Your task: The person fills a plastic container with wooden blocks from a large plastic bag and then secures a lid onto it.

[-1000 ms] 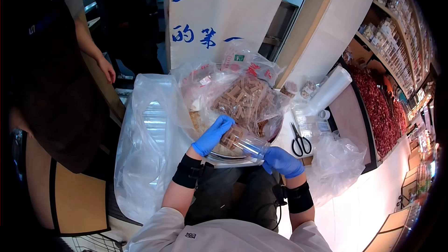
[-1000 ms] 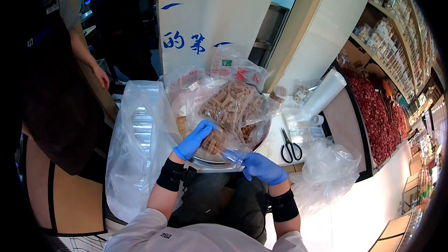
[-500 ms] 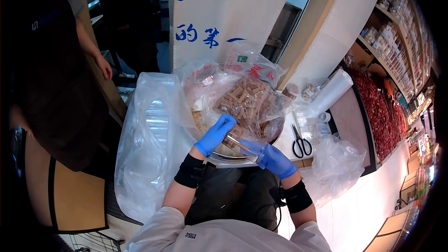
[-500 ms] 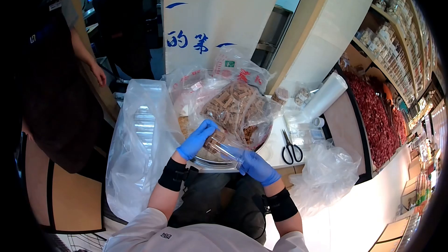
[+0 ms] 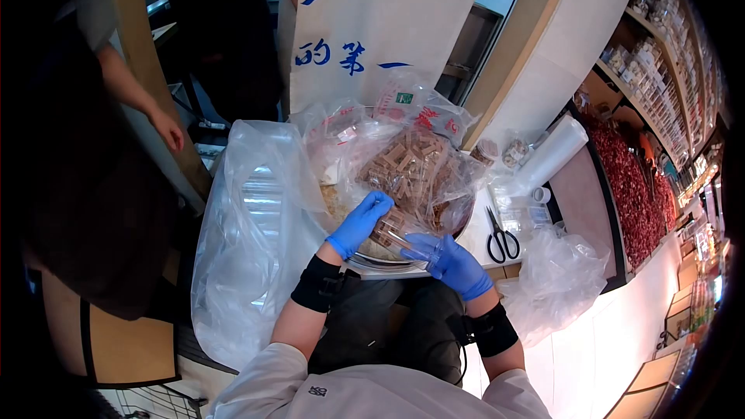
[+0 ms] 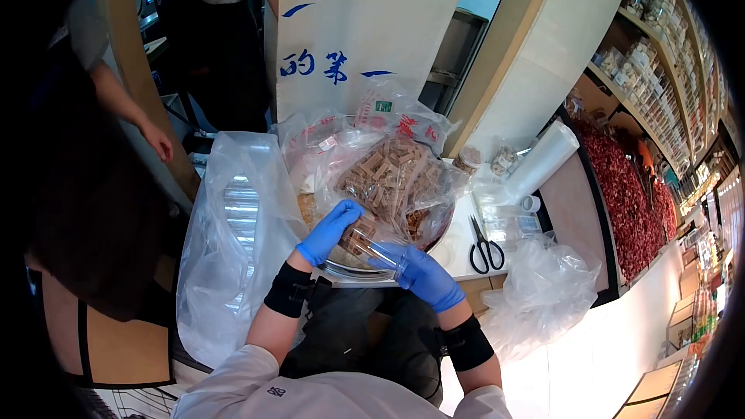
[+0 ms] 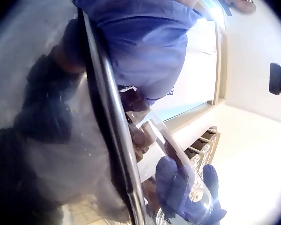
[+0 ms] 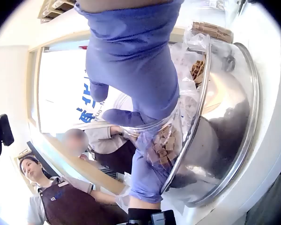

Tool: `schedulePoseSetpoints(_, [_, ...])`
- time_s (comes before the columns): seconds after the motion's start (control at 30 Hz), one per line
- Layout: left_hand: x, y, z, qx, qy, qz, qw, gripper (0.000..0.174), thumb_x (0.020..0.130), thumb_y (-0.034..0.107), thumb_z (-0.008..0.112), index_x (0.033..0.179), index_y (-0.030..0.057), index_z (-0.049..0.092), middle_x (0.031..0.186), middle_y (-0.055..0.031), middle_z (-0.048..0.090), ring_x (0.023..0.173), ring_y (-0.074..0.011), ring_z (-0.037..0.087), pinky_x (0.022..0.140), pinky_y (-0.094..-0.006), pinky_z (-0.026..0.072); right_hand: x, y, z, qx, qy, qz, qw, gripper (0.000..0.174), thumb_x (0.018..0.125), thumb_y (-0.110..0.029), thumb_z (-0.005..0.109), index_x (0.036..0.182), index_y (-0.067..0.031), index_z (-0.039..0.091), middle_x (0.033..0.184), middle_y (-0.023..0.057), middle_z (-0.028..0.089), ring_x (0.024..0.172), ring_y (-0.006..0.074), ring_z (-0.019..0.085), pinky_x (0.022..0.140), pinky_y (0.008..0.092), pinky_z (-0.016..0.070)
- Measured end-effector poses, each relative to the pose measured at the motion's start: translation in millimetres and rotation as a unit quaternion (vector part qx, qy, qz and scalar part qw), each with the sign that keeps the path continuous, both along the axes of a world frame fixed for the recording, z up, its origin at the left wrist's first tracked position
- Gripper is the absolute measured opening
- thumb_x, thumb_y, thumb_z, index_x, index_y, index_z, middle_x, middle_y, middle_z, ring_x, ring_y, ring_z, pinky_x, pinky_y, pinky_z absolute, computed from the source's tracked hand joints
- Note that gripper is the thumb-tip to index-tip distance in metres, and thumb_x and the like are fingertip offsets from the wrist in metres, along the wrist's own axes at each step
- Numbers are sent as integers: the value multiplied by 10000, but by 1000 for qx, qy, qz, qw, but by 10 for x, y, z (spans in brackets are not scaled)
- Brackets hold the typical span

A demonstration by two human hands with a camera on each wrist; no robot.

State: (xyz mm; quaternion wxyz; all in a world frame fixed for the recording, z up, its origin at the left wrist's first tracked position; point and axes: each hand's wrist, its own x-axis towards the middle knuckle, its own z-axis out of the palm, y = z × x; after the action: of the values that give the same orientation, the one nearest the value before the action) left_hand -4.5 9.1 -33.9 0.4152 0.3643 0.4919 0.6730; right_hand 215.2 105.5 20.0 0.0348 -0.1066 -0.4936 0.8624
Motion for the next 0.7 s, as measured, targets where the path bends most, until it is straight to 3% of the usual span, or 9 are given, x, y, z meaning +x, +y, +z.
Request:
schedulePoseSetpoints(0.13, [6,8,-3,-3,17,9,1000,251,946,303,532,1045,73,556,966,10,529,933,-84,465,888,-231,376,-44,-90,73,52,27,-69,996,684,970,-494,385,1422,15,319,1425,131,428,1316,201,417,640,180,432])
schedulePoseSetpoints(0.2, [11,22,-16,-9,-22,8,1000,273,944,327,530,1047,76,558,964,9,532,929,-87,467,882,-232,379,-34,-20,8,-125,62,-39,990,672,974,-447,400,1432,29,276,1465,139,368,1354,232,368,698,201,463])
schedulePoseSetpoints(0.23, [6,26,-20,-9,-22,8,1000,273,944,327,530,1047,76,558,964,9,532,929,-87,467,882,-232,379,-29,3,-22,-125,61,-39,990,672,974,-447,400,1432,29,276,1465,139,368,1354,232,368,698,201,463])
schedulePoseSetpoints(0.3, [-2,26,-28,-23,-23,1,999,280,946,333,524,1048,75,558,959,7,534,932,-87,468,882,-235,381,-14,16,-63,-146,81,-34,985,773,902,-379,538,1446,56,202,1486,173,312,1371,269,333,777,229,515])
schedulePoseSetpoints(0.43, [0,12,-13,-24,-30,-3,999,287,947,335,521,1050,69,558,963,6,534,941,-87,469,886,-238,382,-3,-10,19,-155,98,-12,983,672,911,-299,510,1439,33,260,1470,140,364,1367,246,353,729,202,475])
schedulePoseSetpoints(0.5, [-3,3,-1,-13,16,2,1000,221,961,269,503,1072,83,547,988,22,527,963,-62,481,899,-227,387,-3,-17,50,-138,57,-25,988,673,896,-284,516,1436,33,271,1468,142,369,1369,248,350,733,200,475])
schedulePoseSetpoints(0.7, [20,-14,53,-2,-7,13,1000,216,956,262,503,1072,85,544,993,24,520,967,-67,472,905,-231,380,-39,-41,84,-135,61,-46,988,654,916,-323,498,1414,54,304,1462,145,377,1367,270,350,713,190,473])
